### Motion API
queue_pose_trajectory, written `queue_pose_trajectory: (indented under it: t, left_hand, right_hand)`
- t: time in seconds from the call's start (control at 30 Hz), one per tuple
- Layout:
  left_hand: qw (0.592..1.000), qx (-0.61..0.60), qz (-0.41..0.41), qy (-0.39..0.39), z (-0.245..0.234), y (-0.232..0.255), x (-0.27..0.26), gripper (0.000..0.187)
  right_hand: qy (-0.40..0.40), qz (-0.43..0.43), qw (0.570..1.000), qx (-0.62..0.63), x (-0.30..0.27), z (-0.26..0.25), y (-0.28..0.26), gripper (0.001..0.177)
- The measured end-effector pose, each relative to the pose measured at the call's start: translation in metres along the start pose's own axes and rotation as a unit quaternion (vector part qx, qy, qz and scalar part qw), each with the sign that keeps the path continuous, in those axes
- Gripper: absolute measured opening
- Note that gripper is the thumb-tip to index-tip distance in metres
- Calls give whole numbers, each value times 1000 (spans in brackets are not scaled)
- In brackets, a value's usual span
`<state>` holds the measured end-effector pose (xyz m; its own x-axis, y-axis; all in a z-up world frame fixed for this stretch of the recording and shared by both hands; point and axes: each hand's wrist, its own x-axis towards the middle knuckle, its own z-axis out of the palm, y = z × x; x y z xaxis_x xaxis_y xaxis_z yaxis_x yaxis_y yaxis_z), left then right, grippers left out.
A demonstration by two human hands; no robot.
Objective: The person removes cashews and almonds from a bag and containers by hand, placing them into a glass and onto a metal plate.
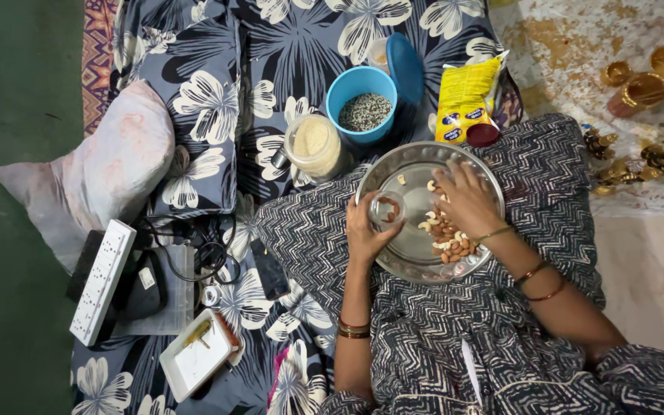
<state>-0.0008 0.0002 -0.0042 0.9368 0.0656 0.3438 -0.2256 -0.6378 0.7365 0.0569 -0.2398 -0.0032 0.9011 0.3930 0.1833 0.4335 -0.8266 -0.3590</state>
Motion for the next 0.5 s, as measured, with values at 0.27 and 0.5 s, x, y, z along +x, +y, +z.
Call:
queue_pose_trajectory:
  t: [0.27,0.5]
  left_hand:
    - [1000,11,10,6,0,0,0,74]
    - [1000,8,13,6,-1,3,0,74]
  right_hand:
    - [-69,7,998,-5,-22,15,4,44]
    - [-40,30,995,89,-20,21,12,21]
